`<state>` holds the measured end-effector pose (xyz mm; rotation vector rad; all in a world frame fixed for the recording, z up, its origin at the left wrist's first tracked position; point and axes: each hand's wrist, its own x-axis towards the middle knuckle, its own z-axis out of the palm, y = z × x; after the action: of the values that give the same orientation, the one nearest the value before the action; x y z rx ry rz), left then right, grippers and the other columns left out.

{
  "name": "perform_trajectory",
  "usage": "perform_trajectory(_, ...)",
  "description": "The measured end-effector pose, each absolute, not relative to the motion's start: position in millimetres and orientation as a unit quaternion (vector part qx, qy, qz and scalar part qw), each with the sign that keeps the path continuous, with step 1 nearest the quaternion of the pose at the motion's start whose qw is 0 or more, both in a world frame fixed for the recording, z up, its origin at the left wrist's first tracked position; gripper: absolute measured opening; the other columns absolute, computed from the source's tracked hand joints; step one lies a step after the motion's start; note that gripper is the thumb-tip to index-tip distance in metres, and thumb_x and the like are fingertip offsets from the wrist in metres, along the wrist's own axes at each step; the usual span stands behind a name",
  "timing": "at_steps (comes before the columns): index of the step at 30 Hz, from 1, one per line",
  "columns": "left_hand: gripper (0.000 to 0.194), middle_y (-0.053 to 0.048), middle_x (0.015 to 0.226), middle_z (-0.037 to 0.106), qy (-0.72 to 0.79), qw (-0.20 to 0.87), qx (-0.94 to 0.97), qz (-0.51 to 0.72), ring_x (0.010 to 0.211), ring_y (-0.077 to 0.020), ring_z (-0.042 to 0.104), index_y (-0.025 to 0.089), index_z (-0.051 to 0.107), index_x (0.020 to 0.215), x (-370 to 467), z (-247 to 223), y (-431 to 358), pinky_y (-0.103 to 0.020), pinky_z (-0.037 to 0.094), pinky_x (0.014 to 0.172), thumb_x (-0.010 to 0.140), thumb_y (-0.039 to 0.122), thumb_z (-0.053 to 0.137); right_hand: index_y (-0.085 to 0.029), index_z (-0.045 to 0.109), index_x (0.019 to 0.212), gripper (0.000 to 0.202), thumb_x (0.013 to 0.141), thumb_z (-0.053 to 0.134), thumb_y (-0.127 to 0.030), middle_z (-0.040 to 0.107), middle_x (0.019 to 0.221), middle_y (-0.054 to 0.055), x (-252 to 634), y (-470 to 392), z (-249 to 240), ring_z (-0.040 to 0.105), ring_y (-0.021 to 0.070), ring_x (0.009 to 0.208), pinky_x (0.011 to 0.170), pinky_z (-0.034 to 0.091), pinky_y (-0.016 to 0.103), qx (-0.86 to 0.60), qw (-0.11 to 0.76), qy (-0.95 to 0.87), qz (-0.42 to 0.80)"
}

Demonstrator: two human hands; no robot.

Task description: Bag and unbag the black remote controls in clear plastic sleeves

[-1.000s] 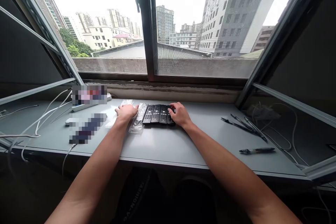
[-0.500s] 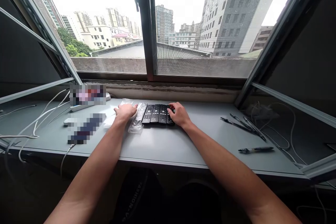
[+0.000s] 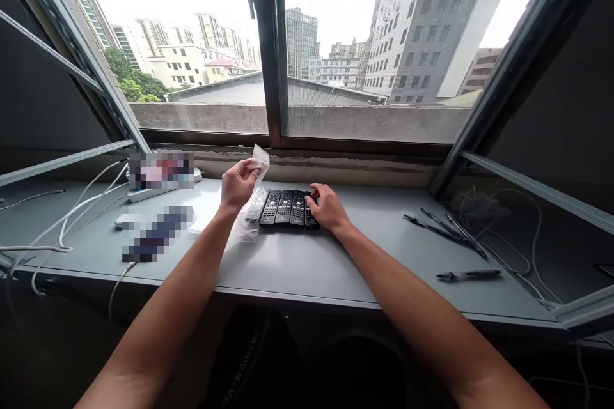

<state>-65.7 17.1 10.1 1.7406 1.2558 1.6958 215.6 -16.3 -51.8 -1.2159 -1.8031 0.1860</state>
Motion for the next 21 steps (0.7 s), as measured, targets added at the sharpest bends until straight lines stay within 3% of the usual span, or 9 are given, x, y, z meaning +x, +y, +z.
perform_trajectory(4, 0.057, -0.012, 0.122, 0.082, 0.26, 0.493, 0.507, 0.657, 0.107, -0.0259, 0.079, 0.021, 0.071, 0.131, -36, 11, 15, -0.045, 0.059, 0.106, 0.08, 0.031, 0.095, -0.022, 0.071, 0.136, 0.047, 0.099, 0.074, -0.05, 0.077, 0.12, 0.013, 209, -26, -40, 0.071, 0.034, 0.117, 0.108, 0.056, 0.052, -0.436, 0.466, -0.766, 0.082)
perform_trajectory(7, 0.059, -0.008, 0.128, 0.08, 0.185, 0.599, 0.44, 0.643, 0.11, -0.0214, 0.079, 0.024, 0.072, 0.128, -21, 10, 7, -0.04, 0.057, 0.11, 0.075, 0.024, 0.099, -0.025, 0.067, 0.147, 0.062, 0.096, 0.079, -0.058, 0.075, 0.135, 0.013, 201, -34, -32, 0.068, 0.0342, 0.129, 0.11, 0.056, 0.05, -0.377, 0.464, -0.792, 0.128)
perform_trajectory(10, 0.052, -0.004, 0.124, 0.081, 0.151, 0.641, 0.416, 0.627, 0.115, -0.0192, 0.078, 0.024, 0.075, 0.125, -14, 9, 1, -0.035, 0.056, 0.112, 0.078, 0.021, 0.097, -0.025, 0.067, 0.15, 0.071, 0.09, 0.086, -0.058, 0.072, 0.144, 0.013, 193, -41, -29, 0.066, 0.0343, 0.133, 0.106, 0.058, 0.047, -0.351, 0.442, -0.808, 0.167)
perform_trajectory(13, 0.038, -0.004, 0.119, 0.082, 0.162, 0.645, 0.39, 0.636, 0.118, -0.0189, 0.077, 0.023, 0.077, 0.119, -15, 8, 4, -0.033, 0.055, 0.113, 0.084, 0.02, 0.092, -0.024, 0.082, 0.117, 0.036, 0.094, 0.082, -0.052, 0.081, 0.122, 0.01, 187, -44, -30, 0.074, 0.0288, 0.113, 0.097, 0.059, 0.041, -0.353, 0.426, -0.806, 0.212)
perform_trajectory(15, 0.025, -0.005, 0.12, 0.082, 0.188, 0.633, 0.363, 0.658, 0.124, -0.0194, 0.075, 0.022, 0.077, 0.114, -18, 9, 8, -0.031, 0.056, 0.113, 0.091, 0.019, 0.086, -0.023, 0.082, 0.098, 0.027, 0.097, 0.076, -0.049, 0.083, 0.104, 0.006, 184, -45, -30, 0.075, 0.0245, 0.096, 0.09, 0.06, 0.038, -0.369, 0.434, -0.787, 0.237)
perform_trajectory(18, 0.019, -0.008, 0.128, 0.081, 0.235, 0.607, 0.328, 0.685, 0.133, -0.021, 0.071, 0.022, 0.076, 0.117, -26, 10, 13, -0.03, 0.057, 0.111, 0.098, 0.025, 0.077, -0.022, 0.08, 0.103, 0.024, 0.099, 0.073, -0.044, 0.083, 0.097, 0.004, 183, -44, -30, 0.075, 0.0227, 0.087, 0.087, 0.062, 0.038, -0.38, 0.483, -0.743, 0.266)
perform_trajectory(21, 0.038, -0.014, 0.143, 0.074, 0.254, 0.621, 0.353, 0.652, 0.142, -0.027, 0.064, 0.023, 0.072, 0.134, -31, 11, 11, -0.037, 0.059, 0.111, 0.102, 0.045, 0.073, -0.022, 0.081, 0.113, 0.025, 0.101, 0.068, -0.04, 0.082, 0.101, 0.006, 187, -43, -27, 0.075, 0.0242, 0.09, 0.089, 0.063, 0.04, -0.392, 0.532, -0.717, 0.221)
